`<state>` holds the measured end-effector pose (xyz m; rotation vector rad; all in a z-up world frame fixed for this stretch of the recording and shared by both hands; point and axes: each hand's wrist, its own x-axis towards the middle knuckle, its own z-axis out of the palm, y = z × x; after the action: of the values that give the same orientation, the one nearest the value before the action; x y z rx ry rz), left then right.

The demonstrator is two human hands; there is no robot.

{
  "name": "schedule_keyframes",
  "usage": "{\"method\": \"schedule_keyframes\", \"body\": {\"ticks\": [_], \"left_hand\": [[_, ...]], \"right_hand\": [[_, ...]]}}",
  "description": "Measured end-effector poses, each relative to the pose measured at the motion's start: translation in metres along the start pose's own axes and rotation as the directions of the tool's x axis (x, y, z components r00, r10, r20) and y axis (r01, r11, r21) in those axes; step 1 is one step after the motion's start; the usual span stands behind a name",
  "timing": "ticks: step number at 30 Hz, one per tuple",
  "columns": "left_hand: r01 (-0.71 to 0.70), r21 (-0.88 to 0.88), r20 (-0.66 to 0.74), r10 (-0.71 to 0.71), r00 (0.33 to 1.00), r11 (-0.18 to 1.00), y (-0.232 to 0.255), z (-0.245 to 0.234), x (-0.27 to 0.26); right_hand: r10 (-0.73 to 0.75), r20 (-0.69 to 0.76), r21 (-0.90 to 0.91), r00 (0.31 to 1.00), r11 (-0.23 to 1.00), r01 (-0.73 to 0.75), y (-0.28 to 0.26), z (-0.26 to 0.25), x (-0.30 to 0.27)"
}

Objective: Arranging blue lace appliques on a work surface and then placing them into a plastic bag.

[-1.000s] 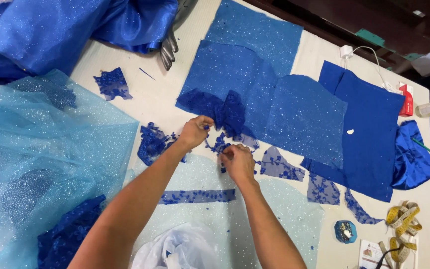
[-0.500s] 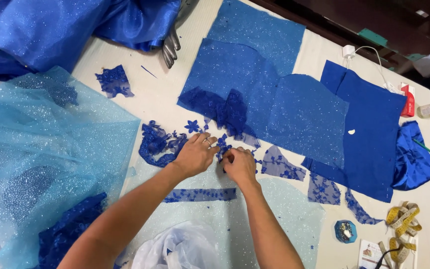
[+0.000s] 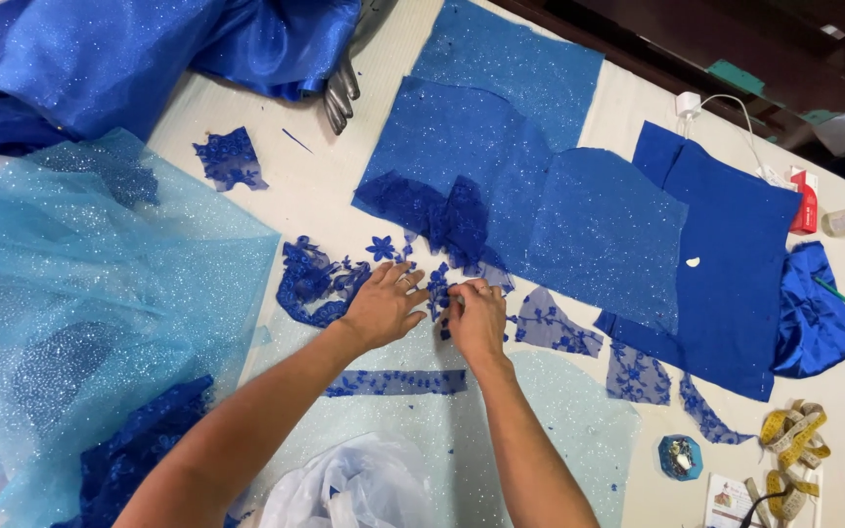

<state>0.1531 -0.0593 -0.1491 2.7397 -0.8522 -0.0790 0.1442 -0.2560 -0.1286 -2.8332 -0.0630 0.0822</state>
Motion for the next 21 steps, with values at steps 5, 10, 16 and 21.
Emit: {"method": "schedule_keyframes", "body": {"ticks": [5,10,16,21], "left_hand": [[-0.028,-0.02,-0.051,0.027,0.998,0.999,0.007,-0.016,-0.006],[-0.149,0.018,-0.113,0.151,0.982,0.989,0.017,-0.001,-0.012],[-0.119,-0.012,-0.087,0.117,0.989,0.993,0.02,0.003,-0.015],[-0.079,-0.035,-0.097,0.075,0.992,0.996,0.028,-0.004,-0.021]], "right_hand": [[-0.024,-0.069,-0.006,0.997,1.0,0.023,-0.005,0.001,0.0],[-0.042,-0.059,-0.039,0.997,0.998,0.039,-0.001,0.006,0.004],[-0.054,-0.037,-0.043,0.998,0.998,0.052,0.0,0.006,0.003],[-0.003,0.026,0.0,1.0,1.0,0.003,-0.006,-0.007,-0.001]]}}
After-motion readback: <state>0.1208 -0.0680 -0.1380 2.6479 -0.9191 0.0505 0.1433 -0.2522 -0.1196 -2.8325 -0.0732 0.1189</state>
